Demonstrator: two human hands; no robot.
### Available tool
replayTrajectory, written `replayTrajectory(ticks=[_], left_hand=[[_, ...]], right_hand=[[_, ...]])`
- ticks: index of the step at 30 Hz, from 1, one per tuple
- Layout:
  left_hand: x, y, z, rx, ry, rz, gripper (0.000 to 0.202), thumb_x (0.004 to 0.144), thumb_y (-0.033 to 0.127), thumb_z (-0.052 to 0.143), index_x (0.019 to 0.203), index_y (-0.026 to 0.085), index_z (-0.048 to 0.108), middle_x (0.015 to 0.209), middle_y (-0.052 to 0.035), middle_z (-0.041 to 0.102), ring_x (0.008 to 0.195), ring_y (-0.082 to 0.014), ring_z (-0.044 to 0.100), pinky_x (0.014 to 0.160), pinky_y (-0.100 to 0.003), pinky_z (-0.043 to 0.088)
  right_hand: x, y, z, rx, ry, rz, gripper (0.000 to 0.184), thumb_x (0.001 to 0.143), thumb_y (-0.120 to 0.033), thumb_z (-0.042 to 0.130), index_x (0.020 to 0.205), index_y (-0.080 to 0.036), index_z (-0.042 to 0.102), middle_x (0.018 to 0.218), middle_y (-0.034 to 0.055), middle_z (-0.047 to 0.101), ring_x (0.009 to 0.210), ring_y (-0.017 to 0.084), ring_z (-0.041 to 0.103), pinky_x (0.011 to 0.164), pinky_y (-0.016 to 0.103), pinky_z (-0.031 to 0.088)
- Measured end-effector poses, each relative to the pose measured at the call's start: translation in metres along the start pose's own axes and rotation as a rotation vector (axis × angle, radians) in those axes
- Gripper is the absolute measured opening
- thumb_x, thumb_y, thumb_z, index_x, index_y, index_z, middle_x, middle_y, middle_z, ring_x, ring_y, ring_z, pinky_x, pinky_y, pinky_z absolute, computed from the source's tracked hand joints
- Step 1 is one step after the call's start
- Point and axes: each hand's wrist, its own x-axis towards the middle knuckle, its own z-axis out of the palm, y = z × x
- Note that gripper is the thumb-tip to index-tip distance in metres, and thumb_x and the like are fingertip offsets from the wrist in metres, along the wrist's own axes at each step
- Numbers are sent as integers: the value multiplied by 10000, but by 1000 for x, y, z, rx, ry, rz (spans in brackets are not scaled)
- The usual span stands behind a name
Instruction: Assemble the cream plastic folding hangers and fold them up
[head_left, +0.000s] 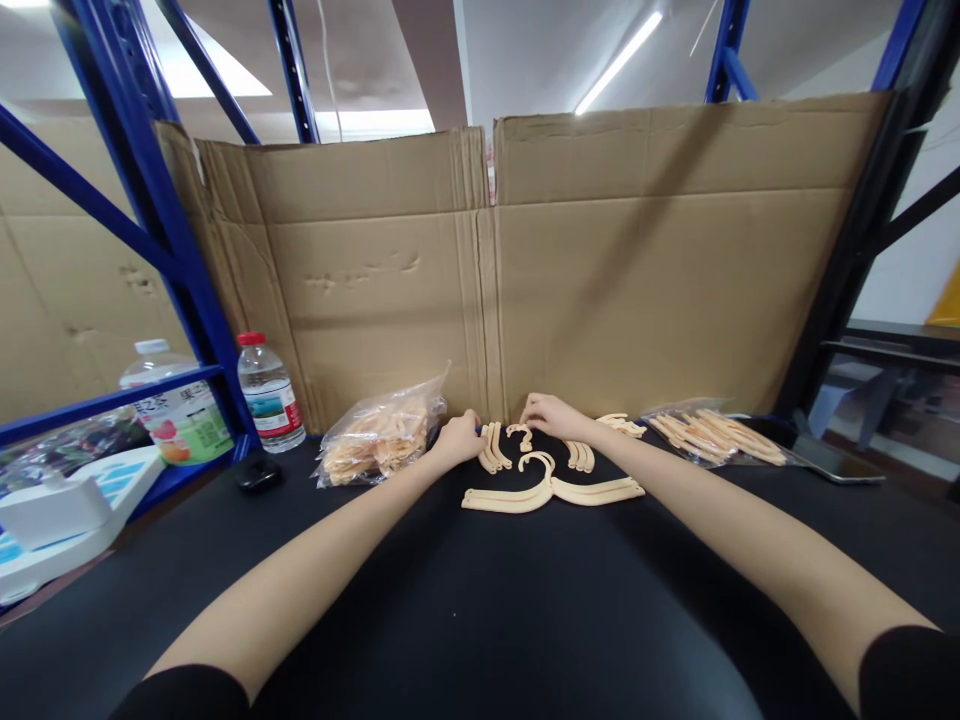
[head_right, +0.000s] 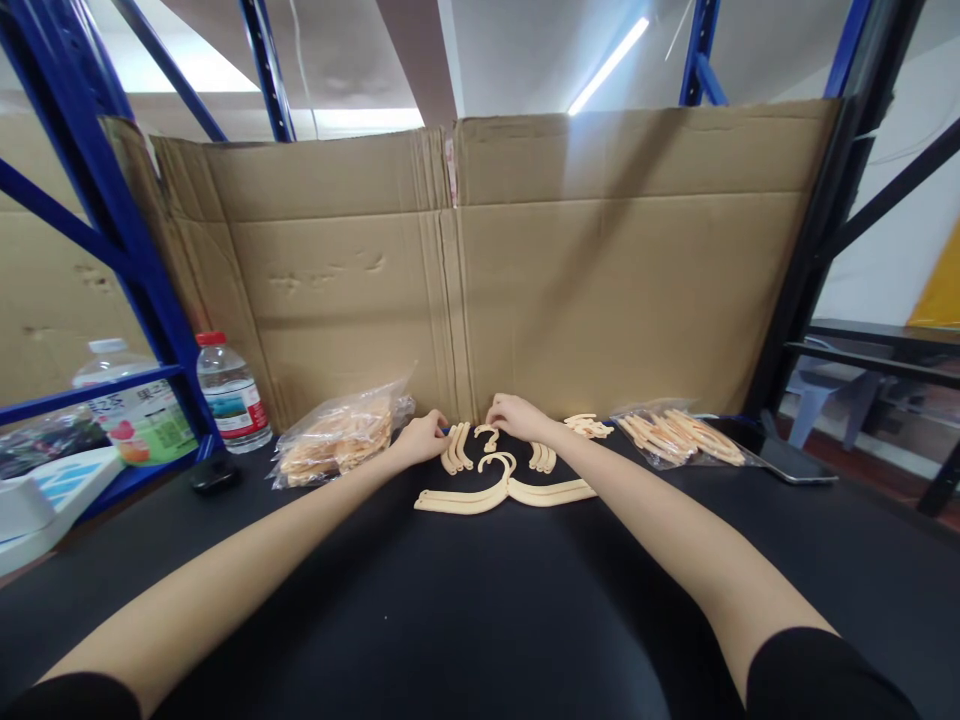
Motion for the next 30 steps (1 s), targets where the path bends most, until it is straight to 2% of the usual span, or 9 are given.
replayTrajectory(ticks=[5,8,11,14,19,25,27,30], left_hand=[[-2,-2,-5,18,-51,-14,300,910,303,569,1165,146,554,1132,-87,598,951,-213,616,806,-410,529],[-4,-2,-7,34,-72,-13,300,908,298,571,1168,148,552,1139,-87,596,958,-215,615,808,-410,529],[-7,-2,-9,52,-78,-17,300,910,296,569,1171,149,551,1143,-87,594,961,-215,614,810,-411,528],[-9,0,-9,71,-75,-19,303,909,296,570,1173,149,550,1148,-89,592,968,-218,612,816,-416,526],[-13,6,-10,71,-63,-10,306,906,290,575,1176,150,549,1159,-90,587,985,-225,607,827,-424,521],[-30,5,-27,-59,3,51,283,903,271,577,1154,141,554,1096,-82,613,931,-210,625,801,-408,529],[-40,6,-34,-145,31,98,291,881,221,592,1154,129,548,998,-76,647,884,-206,641,799,-395,527],[-58,13,-37,-321,32,177,309,844,172,595,1145,126,545,900,-66,680,832,-185,661,782,-323,536]], right_hand=[[-10,-18,-14,227,343,152,175,845,-306,599,809,-146,658,677,-1,562,650,139,528,652,294,441],[-25,-33,-21,429,466,273,274,819,-396,565,854,-143,664,557,-18,523,521,128,494,519,263,399],[-47,-54,-25,653,467,368,333,758,-433,586,889,-134,648,578,7,587,468,123,520,447,244,387],[-72,-77,-23,842,422,447,317,685,-387,642,875,-134,652,722,72,670,529,138,589,436,226,403],[-100,-107,-16,1071,352,560,312,709,-383,597,871,-132,684,838,114,690,599,151,622,442,213,424],[-111,-113,-5,1142,416,594,351,704,-421,718,912,-141,673,904,92,679,596,104,582,462,193,427],[-111,-112,0,1151,419,570,372,676,-405,760,913,-139,653,885,86,679,578,100,570,450,195,420],[-112,-111,6,1184,436,501,356,662,-354,791,855,-164,561,837,57,678,595,110,582,452,195,422]])
